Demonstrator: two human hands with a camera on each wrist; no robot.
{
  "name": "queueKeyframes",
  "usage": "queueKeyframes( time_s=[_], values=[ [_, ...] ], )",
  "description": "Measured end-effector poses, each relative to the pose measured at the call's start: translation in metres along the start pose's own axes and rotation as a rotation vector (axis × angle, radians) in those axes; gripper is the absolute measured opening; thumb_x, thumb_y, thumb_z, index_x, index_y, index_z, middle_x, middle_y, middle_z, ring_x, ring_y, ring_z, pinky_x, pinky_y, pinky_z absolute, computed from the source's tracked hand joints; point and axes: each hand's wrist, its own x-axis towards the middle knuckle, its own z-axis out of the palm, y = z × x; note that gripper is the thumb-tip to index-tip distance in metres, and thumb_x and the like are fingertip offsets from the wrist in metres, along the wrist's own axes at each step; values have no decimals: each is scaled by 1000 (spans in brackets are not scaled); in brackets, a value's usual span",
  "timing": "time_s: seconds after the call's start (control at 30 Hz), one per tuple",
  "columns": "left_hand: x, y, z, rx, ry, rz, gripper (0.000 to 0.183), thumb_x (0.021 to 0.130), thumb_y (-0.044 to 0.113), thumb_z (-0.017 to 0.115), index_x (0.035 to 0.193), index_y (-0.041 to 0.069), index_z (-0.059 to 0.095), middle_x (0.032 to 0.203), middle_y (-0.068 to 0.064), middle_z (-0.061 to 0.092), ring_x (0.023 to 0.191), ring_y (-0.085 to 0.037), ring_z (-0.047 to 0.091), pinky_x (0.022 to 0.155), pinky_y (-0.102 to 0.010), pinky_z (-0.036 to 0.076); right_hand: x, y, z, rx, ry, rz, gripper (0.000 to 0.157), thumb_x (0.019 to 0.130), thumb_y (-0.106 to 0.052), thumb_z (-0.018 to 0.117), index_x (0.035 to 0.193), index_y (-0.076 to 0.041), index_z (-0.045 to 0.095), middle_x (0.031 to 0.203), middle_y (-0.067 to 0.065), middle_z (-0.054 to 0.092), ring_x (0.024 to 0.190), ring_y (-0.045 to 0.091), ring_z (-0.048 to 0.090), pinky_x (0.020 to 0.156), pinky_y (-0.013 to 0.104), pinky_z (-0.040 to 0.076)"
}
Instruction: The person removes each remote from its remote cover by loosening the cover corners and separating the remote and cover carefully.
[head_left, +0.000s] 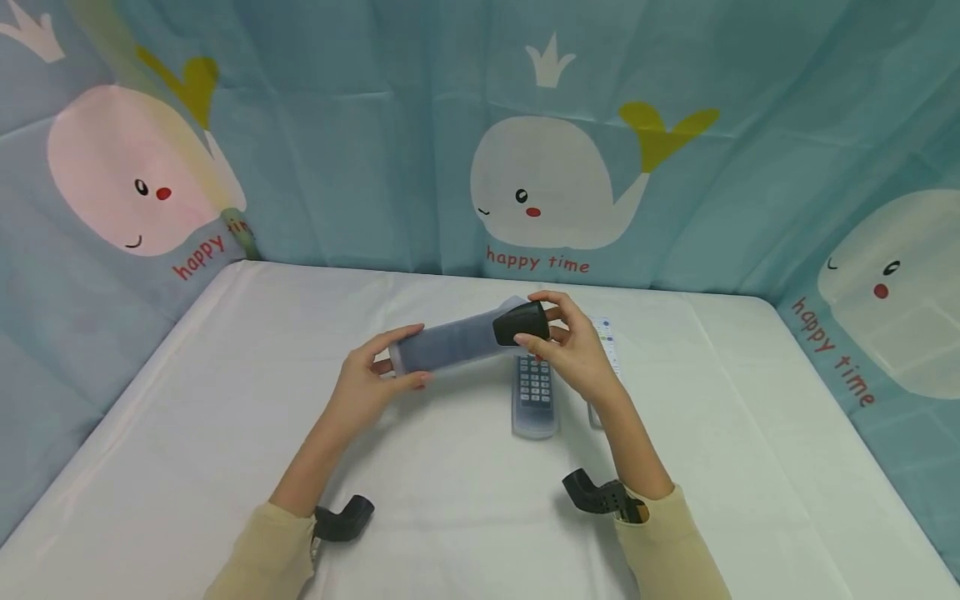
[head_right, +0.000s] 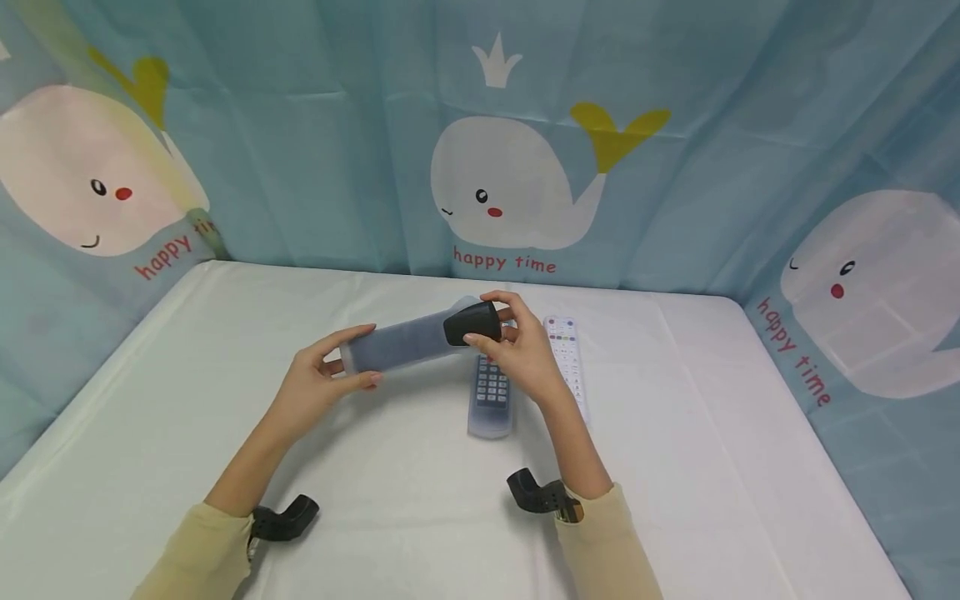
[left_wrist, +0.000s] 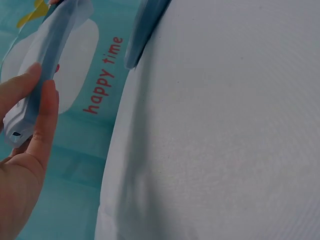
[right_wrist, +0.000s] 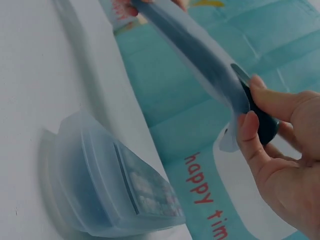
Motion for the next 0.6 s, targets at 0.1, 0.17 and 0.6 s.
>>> queueKeyframes(
  time_s=[0.1, 0.17, 0.6],
  values=[
    [0, 0, -3, -7, -10, -6, 69, 88, -9, 79, 151, 8, 58, 156, -11, 47, 94, -25, 78, 85, -37, 65, 0, 2, -2, -3, -19, -7, 66, 93, -2, 80, 152, -13, 52, 127, 21, 54, 97, 28, 69, 81, 43, 62],
    [0, 1, -4, -4, -13, -11, 68, 89, -8, 79, 151, 8, 57, 153, -11, 51, 93, -32, 78, 85, -33, 64, 1, 3, -2, -9, -24, -17, 66, 93, -1, 80, 152, -14, 54, 127, 21, 54, 96, 27, 69, 80, 41, 62],
    [0, 2, -6, 30, -13, -49, 67, 89, 0, 82, 151, 11, 58, 123, -12, 66, 88, -36, 77, 78, -29, 55, 2, 4, -1, -32, -13, -13, 58, 93, 1, 79, 146, -11, 57, 124, 22, 56, 92, 31, 71, 77, 40, 61]
  ],
)
